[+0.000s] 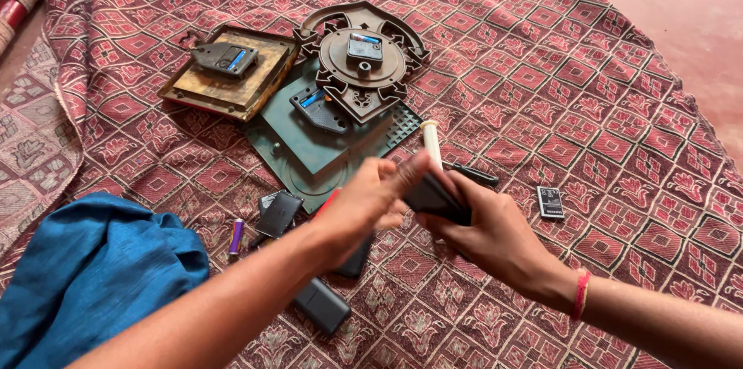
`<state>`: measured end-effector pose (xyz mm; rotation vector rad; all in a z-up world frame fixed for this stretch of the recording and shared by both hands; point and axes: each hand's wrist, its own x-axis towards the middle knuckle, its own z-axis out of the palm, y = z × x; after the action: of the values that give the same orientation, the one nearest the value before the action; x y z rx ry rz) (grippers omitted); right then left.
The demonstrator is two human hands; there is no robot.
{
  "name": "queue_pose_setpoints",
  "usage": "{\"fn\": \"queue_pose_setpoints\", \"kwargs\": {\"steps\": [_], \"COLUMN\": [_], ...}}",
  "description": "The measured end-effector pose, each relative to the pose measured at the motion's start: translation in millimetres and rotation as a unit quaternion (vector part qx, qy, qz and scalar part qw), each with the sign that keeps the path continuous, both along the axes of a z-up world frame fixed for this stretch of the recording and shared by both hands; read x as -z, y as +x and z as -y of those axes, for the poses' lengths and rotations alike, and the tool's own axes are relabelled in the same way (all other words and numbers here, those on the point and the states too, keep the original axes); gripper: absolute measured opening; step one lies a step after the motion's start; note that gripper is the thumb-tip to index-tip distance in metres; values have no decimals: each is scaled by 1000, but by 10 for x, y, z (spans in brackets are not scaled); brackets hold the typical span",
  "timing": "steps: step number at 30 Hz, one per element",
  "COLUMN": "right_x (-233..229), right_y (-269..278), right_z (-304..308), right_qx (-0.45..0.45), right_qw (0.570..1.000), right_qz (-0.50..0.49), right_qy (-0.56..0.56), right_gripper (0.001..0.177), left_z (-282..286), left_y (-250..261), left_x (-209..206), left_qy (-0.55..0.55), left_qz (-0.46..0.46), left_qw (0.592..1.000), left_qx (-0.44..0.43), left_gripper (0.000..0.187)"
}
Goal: The person disassembles and reassembles several feature phones on a patterned floor cloth. They remove back covers, extract batteries, and use a small tool to pry open a phone casing before reinserting batteries and closing the devices.
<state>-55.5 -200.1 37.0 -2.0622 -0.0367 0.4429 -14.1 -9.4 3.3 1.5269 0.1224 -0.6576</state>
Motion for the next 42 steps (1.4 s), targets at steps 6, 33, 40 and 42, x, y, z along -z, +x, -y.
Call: {"fn": "queue_pose_setpoints", "kwargs": {"steps": [6,33,40,42], "right_x": [-68,-212,-203,-208], "right_y": [25,-157,-47,-38], "right_z": [-48,-242,-251,-227], "right_qx": [2,-129,-178,-175], "right_qw": [998,921,920,919], "right_qz": [29,306,276,304], "right_qy": [-60,-204,-216,-178], "right_gripper": [45,27,25,24], "left_z": [179,445,522,511], "left_y": [-187,-61,10,73], "left_x": [55,411,586,535], "left_qy": [-197,-259,-272,-307], "left_qz": [-26,-137,-73,-75], "left_qw": [980,906,914,901], "left_qx": [-9,-305,-291,-298], "left_gripper": [56,68,66,61]}}
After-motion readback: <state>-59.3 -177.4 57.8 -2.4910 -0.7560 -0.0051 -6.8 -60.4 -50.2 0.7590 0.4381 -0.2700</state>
